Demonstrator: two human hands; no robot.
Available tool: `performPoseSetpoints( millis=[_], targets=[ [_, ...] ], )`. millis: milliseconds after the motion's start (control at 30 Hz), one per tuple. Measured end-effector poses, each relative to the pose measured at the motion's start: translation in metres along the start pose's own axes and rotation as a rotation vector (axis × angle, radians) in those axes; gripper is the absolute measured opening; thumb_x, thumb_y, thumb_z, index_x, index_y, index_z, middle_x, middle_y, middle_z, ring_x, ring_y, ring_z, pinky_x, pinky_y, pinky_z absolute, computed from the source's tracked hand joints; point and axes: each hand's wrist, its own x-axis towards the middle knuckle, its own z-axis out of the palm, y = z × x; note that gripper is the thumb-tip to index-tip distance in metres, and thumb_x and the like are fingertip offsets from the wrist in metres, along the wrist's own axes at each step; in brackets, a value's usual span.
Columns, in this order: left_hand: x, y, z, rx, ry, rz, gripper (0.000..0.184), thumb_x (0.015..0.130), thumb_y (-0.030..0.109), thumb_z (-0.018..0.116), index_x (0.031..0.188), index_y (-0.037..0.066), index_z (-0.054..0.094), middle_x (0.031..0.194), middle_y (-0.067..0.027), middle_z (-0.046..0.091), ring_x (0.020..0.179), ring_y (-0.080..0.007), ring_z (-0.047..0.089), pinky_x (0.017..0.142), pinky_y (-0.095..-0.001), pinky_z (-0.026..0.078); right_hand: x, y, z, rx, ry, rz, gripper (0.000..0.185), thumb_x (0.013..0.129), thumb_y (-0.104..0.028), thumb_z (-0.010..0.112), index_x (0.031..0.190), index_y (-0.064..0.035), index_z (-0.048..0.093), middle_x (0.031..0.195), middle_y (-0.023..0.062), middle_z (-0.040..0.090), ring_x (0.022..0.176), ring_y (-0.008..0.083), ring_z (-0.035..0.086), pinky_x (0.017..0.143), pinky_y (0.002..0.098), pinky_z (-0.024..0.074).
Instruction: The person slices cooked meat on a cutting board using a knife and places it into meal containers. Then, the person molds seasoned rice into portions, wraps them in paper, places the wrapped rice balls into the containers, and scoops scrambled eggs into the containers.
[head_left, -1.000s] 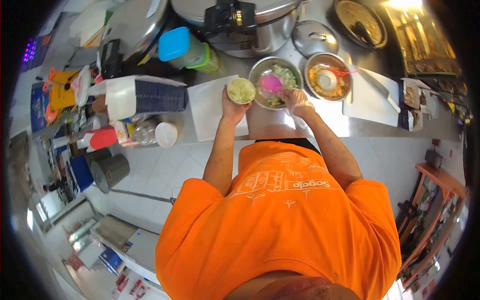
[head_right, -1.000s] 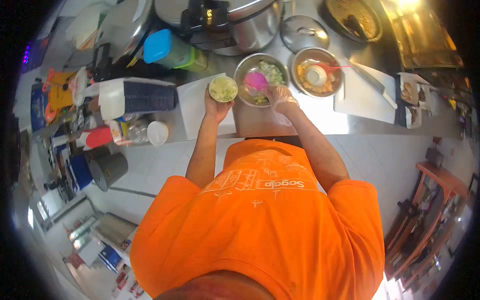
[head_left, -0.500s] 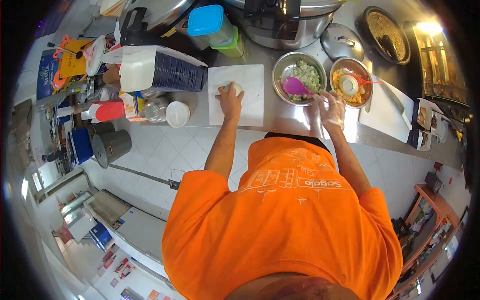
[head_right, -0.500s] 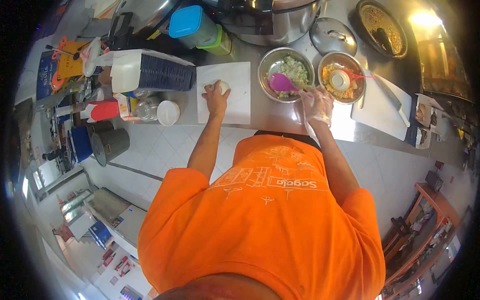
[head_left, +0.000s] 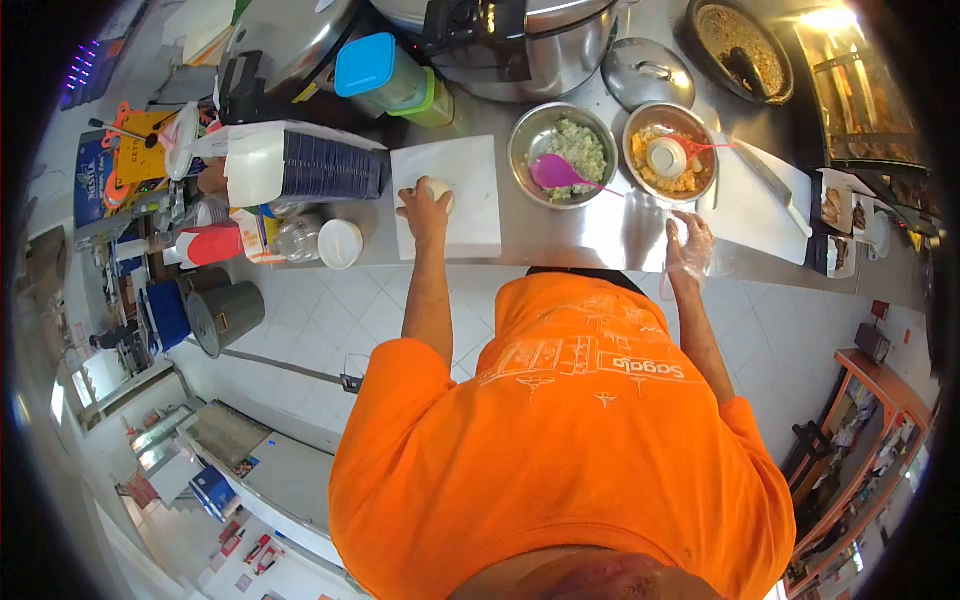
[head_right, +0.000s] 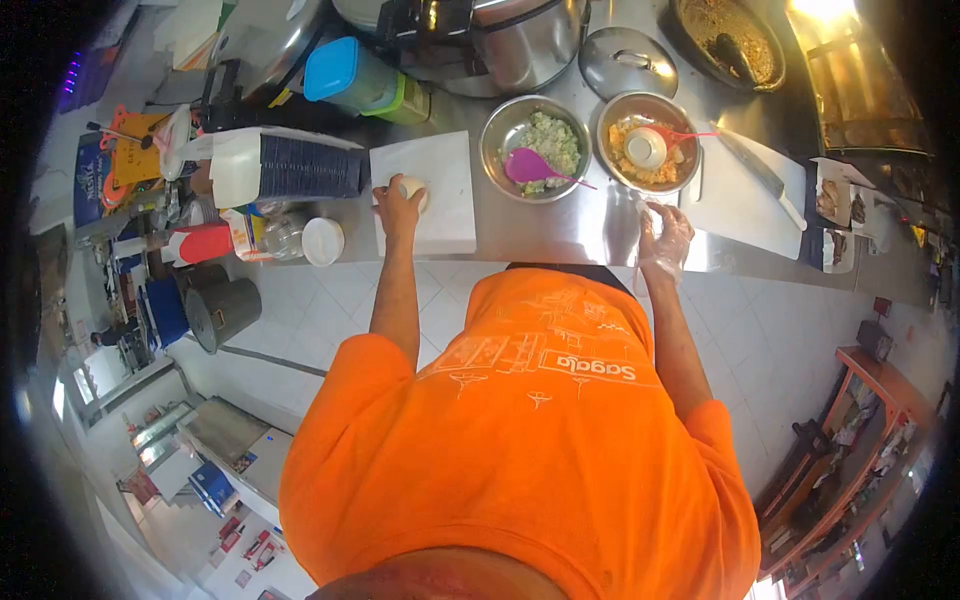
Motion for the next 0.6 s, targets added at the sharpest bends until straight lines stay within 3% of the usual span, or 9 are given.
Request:
performPoseSetpoints(
  millis=[67, 133, 200, 267, 333, 467, 533, 567, 600],
  targets=[
    [-0.007, 0.027, -0.016, -0.05, 0.126, 0.032, 0.055, 0.073, 0.026, 0.082, 0.122, 0.013, 0.06, 0.119, -0.0177, 0.053, 0.116, -0.0348, 0.05, 0.1, -0.0516, 0.036, 0.001, 0.009, -0.01, 0.0, -0.009, 0.033, 0.024, 0.084, -0.027, 0.072, 0.107, -0.0194, 0.071, 0.121, 0.0162, 0.06, 0.119, 0.0347, 0.049, 0.102, 0.045, 0.039],
    [-0.018, 0.09, -0.032, -0.298, 0.174, 0.285, 0.052, 0.073, 0.023, 0.081, 0.12, 0.012, 0.061, 0.122, -0.0161, 0.054, 0.114, -0.0349, 0.051, 0.098, -0.0511, 0.038, 0.004, 0.017, -0.012, -0.035, 0.074, -0.033, 0.021, 0.083, -0.021, 0.072, 0.103, -0.015, 0.072, 0.11, 0.011, 0.066, 0.108, 0.0291, 0.057, 0.099, 0.0414, 0.0415],
    [-0.039, 0.156, -0.029, -0.513, -0.01, 0.49, 0.057, 0.076, 0.026, 0.081, 0.126, 0.012, 0.057, 0.127, -0.02, 0.054, 0.119, -0.0373, 0.049, 0.099, -0.0473, 0.041, 0.01, 0.023, -0.013, 0.012, 0.035, -0.059, 0.021, 0.084, -0.021, 0.071, 0.103, -0.0133, 0.072, 0.108, 0.0126, 0.067, 0.106, 0.0294, 0.059, 0.098, 0.0417, 0.0425],
    [-0.051, 0.186, 0.02, -0.555, -0.086, 0.498, 0.058, 0.076, 0.03, 0.08, 0.127, 0.013, 0.058, 0.13, -0.0188, 0.052, 0.123, -0.036, 0.048, 0.1, -0.048, 0.041, 0.018, 0.028, -0.007, 0.04, 0.001, -0.1, 0.021, 0.084, -0.021, 0.071, 0.103, -0.0113, 0.072, 0.107, 0.0143, 0.068, 0.105, 0.0303, 0.061, 0.097, 0.0421, 0.0439],
    [-0.06, 0.206, 0.039, -0.317, -0.112, 0.442, 0.061, 0.077, 0.034, 0.079, 0.13, 0.013, 0.057, 0.134, -0.0177, 0.05, 0.127, -0.0354, 0.046, 0.103, -0.0485, 0.039, 0.027, 0.027, 0.002, 0.083, -0.026, -0.144, 0.022, 0.085, -0.023, 0.07, 0.104, -0.0109, 0.071, 0.108, 0.015, 0.068, 0.107, 0.0319, 0.06, 0.097, 0.0434, 0.0431],
    [-0.067, 0.188, 0.011, -0.266, 0.147, 0.448, 0.057, 0.08, 0.033, 0.075, 0.129, 0.012, 0.056, 0.137, -0.0172, 0.049, 0.125, -0.0354, 0.049, 0.105, -0.0501, 0.036, 0.031, 0.008, 0.005, 0.141, -0.032, -0.179, 0.021, 0.087, -0.027, 0.069, 0.099, -0.0093, 0.071, 0.107, 0.014, 0.067, 0.107, 0.032, 0.058, 0.095, 0.0444, 0.0428],
    [-0.046, 0.13, -0.007, -0.643, 0.155, 0.391, 0.045, 0.085, 0.024, 0.07, 0.125, 0.007, 0.058, 0.128, -0.0171, 0.055, 0.121, -0.0344, 0.051, 0.104, -0.0479, 0.036, 0.026, 0.007, 0.005, 0.189, -0.077, -0.128, 0.019, 0.088, -0.026, 0.069, 0.095, -0.008, 0.072, 0.102, 0.0137, 0.068, 0.101, 0.0299, 0.06, 0.092, 0.0424, 0.045],
    [-0.033, 0.08, 0.009, -0.598, 0.349, 0.38, 0.036, 0.086, 0.018, 0.068, 0.119, 0.004, 0.061, 0.119, -0.0172, 0.06, 0.117, -0.0324, 0.053, 0.101, -0.0447, 0.038, 0.018, 0.015, 0.014, 0.322, -0.084, -0.12, 0.019, 0.09, -0.024, 0.068, 0.089, -0.0053, 0.071, 0.093, 0.012, 0.069, 0.089, 0.0261, 0.063, 0.084, 0.038, 0.0476],
    [-0.026, 0.029, 0.015, -0.687, 0.36, 0.282, 0.026, 0.088, 0.015, 0.066, 0.111, 0.004, 0.063, 0.112, -0.0153, 0.061, 0.11, -0.0313, 0.054, 0.097, -0.0441, 0.04, 0.009, 0.015, 0.02, 0.376, -0.138, -0.034, 0.02, 0.09, -0.022, 0.068, 0.087, -0.0033, 0.07, 0.087, 0.0106, 0.069, 0.082, 0.0222, 0.063, 0.079, 0.0348, 0.0483]
  ],
)
